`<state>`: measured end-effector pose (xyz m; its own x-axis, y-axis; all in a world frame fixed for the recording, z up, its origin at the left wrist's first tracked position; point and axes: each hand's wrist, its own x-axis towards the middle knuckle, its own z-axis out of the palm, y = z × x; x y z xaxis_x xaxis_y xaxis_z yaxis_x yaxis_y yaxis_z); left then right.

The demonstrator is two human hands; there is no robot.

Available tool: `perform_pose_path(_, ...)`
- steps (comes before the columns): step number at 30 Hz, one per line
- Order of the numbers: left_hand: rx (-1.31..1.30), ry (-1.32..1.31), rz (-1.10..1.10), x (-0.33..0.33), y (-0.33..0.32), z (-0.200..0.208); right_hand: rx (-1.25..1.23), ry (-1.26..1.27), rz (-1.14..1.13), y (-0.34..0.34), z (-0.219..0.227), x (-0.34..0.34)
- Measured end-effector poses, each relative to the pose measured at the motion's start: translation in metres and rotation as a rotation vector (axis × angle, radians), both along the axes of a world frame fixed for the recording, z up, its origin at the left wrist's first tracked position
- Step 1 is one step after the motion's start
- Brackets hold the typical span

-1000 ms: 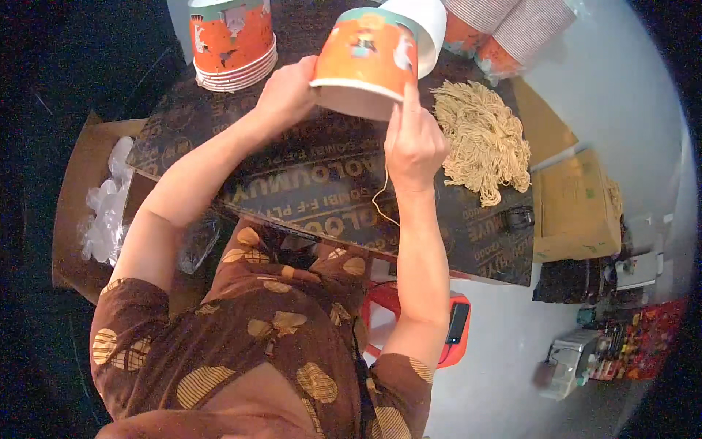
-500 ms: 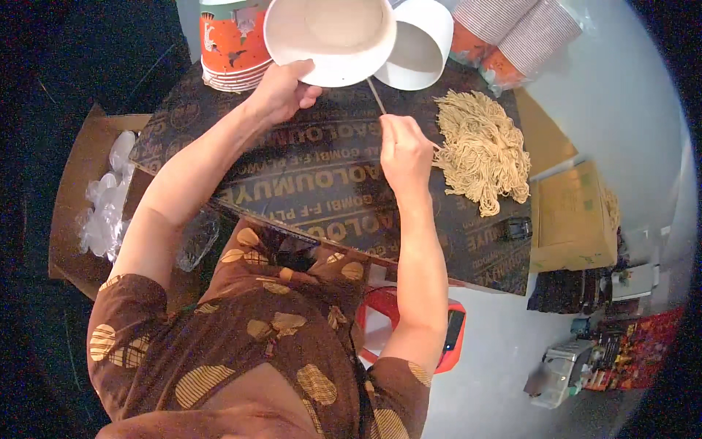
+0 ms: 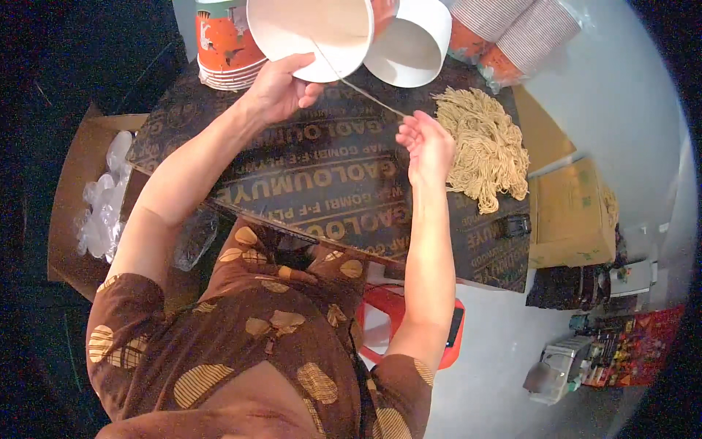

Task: Assembling paper buckets by threading string handles through pre-punched holes.

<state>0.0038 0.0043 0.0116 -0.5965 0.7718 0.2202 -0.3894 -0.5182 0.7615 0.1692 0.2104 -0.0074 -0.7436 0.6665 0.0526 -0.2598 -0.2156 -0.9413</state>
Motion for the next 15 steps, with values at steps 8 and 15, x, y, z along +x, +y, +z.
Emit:
perform_pose_path(8,-0.056,0.078,-0.007,0.008,0.004,-0.003,-0.147,0.387,-0.031,0.023,-0.007,0.002)
perform_pose_path(15,-0.096,-0.048,0.038,0.015,0.008,-0.007,-0.011,0.409,0.293,-0.009,0.010,0.005)
